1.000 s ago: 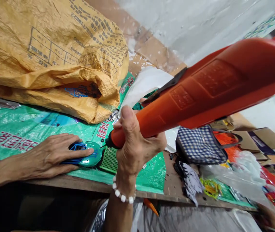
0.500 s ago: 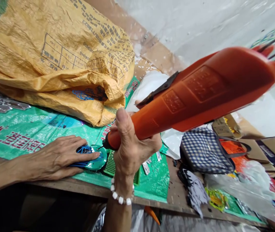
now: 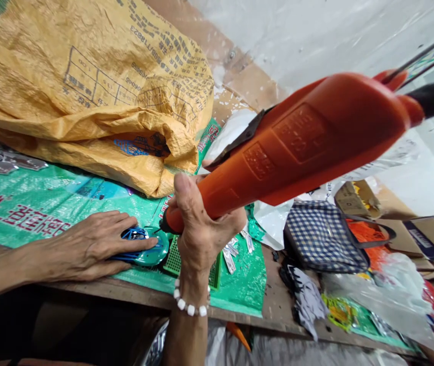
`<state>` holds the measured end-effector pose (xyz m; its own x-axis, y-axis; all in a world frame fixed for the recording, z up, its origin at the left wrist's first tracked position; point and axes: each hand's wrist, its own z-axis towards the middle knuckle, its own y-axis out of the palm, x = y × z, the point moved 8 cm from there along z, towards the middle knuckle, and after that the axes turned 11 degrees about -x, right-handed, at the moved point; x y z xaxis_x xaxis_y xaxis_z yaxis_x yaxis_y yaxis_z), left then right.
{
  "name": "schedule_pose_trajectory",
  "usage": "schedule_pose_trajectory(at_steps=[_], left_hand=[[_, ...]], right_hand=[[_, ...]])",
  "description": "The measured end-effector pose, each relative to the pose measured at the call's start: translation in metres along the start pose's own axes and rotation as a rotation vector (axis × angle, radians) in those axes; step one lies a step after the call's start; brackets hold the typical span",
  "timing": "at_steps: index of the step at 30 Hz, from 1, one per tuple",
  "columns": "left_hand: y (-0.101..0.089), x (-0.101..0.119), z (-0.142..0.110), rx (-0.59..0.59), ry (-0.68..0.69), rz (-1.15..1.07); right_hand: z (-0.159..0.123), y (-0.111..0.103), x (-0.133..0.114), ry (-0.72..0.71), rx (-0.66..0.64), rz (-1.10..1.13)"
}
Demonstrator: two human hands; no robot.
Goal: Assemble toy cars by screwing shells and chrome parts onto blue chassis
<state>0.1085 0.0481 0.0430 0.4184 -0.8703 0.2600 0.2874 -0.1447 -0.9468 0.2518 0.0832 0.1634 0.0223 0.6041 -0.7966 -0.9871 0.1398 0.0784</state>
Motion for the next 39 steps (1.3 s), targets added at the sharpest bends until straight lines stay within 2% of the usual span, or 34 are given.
schedule_pose_trajectory(at_steps=[9, 21, 29, 36, 39], left_hand=[[0.0, 0.002, -0.001, -0.001, 0.007, 0.035], [0.008, -0.002, -0.003, -0.039, -0.012, 0.004], [0.003, 0.002, -0.002, -0.037, -0.002, 0.011], [-0.017, 0.016, 0.0, 0.062, 0.068, 0.062], [-0.026, 0.024, 0.0, 0.208, 0.071, -0.017]], right_hand=[[0.001, 0.009, 0.006, 0.087, -0.086, 0.022], [0.001, -0.008, 0.003, 0.041, 0.052, 0.04], [0.002, -0.013, -0.011, 0.042, 0.09, 0.092], [-0.006, -0.021, -0.035, 0.034, 0.087, 0.167], [-0.012, -0.022, -0.045, 0.067, 0.074, 0.214]])
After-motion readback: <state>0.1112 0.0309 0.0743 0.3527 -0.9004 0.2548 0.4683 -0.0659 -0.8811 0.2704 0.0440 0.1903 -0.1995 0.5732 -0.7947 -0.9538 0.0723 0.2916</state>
